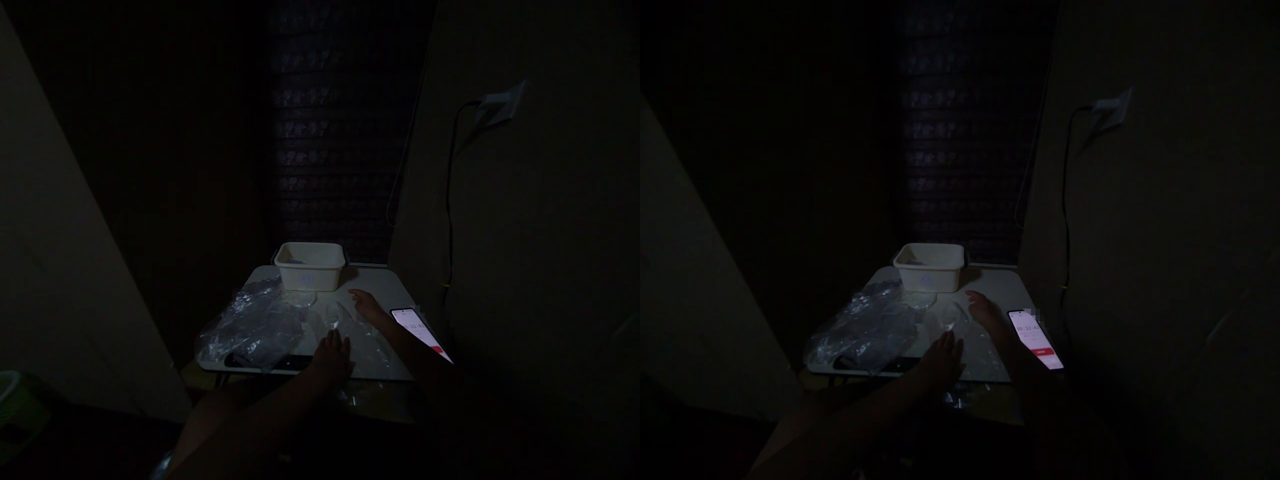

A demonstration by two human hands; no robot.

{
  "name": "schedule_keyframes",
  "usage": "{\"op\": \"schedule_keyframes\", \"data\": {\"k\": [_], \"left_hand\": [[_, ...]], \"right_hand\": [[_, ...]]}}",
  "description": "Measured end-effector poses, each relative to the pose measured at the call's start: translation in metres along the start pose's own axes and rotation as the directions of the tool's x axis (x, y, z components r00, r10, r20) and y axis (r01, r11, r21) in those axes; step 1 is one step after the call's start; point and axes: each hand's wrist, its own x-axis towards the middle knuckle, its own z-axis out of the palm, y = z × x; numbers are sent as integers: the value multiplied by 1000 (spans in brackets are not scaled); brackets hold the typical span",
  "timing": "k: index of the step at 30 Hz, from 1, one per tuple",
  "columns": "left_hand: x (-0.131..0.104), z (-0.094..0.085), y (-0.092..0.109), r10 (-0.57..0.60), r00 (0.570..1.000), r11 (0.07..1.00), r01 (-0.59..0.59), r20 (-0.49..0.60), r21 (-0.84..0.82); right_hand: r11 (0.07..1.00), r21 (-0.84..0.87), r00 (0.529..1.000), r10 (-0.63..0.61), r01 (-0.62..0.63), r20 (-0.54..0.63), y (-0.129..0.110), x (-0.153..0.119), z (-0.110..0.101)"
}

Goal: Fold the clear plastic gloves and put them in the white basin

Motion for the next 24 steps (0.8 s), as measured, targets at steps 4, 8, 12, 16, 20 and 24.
{"op": "schedule_keyframes", "data": {"k": [4, 8, 12, 16, 20, 24], "left_hand": [[1, 2, 1, -25, 1000, 1000, 25, -10, 17], [2, 4, 1, -32, 999, 999, 33, -43, 31], [1, 3, 1, -26, 999, 999, 27, -41, 28], [1, 3, 1, -41, 999, 999, 42, -31, 26], [4, 5, 2, -55, 998, 998, 55, -44, 9], [10, 3, 5, -72, 997, 997, 71, -37, -21]], "right_hand": [[871, -460, 985, -163, 172, 59, 11, -9, -2], [605, -665, 899, -306, 438, 313, 14, -27, -1], [557, -720, 907, -323, 413, 270, 12, -33, 4], [582, -755, 949, -256, 302, 182, 8, -27, 7], [589, -756, 956, -234, 284, 177, 8, -25, 3], [573, -768, 957, -209, 286, 201, 11, -32, -11]]}}
